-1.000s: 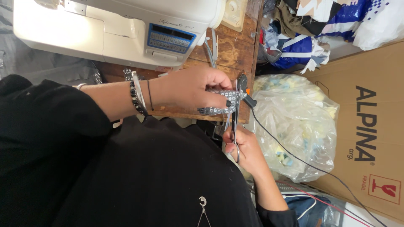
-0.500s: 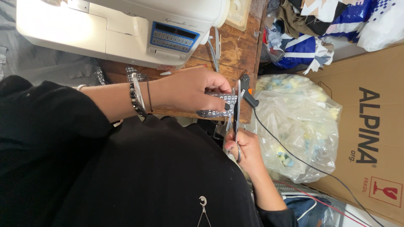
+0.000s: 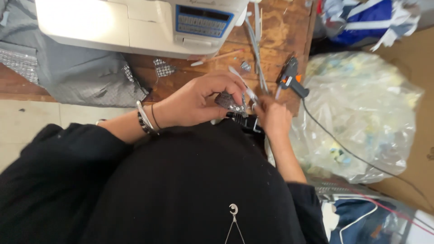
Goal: The person uses a hot glue gun to apply glue to a small, sequined fabric piece, then presses it onto a white fabric item. The person handles the sequined piece and the white fabric item throughout the process.
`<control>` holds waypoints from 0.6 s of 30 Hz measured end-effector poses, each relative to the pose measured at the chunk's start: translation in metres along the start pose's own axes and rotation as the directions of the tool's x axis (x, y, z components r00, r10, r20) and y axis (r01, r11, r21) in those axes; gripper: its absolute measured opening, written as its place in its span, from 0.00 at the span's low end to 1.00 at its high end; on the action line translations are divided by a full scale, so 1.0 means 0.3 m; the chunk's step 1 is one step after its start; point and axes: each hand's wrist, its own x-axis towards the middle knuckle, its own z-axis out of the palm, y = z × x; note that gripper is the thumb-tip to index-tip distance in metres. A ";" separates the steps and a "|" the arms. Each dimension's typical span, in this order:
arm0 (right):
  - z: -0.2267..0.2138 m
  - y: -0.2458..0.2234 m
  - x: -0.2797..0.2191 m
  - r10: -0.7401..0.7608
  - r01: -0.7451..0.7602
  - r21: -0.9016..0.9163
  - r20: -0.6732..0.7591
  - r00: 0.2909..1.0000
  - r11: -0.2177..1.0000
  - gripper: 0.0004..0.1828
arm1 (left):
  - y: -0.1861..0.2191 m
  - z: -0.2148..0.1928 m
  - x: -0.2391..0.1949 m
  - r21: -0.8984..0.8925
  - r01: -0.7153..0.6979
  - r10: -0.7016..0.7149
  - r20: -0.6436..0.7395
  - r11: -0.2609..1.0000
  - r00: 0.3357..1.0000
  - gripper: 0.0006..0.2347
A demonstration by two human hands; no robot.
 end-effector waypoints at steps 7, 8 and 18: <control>-0.152 -0.098 -0.166 -0.236 0.461 0.410 -0.492 0.838 0.787 0.07 | -0.050 0.037 -0.050 0.087 0.051 -0.044 -0.079 0.995 0.996 0.09; -0.191 -0.117 -0.213 -0.236 0.543 0.489 -0.557 0.797 0.682 0.05 | -0.058 0.045 -0.054 0.105 0.049 -0.039 -0.098 0.993 0.994 0.09; -0.273 -0.224 -0.287 -0.337 0.731 0.478 -0.669 0.662 0.487 0.14 | -0.062 0.097 -0.057 0.149 0.178 -0.165 -0.096 0.973 0.982 0.15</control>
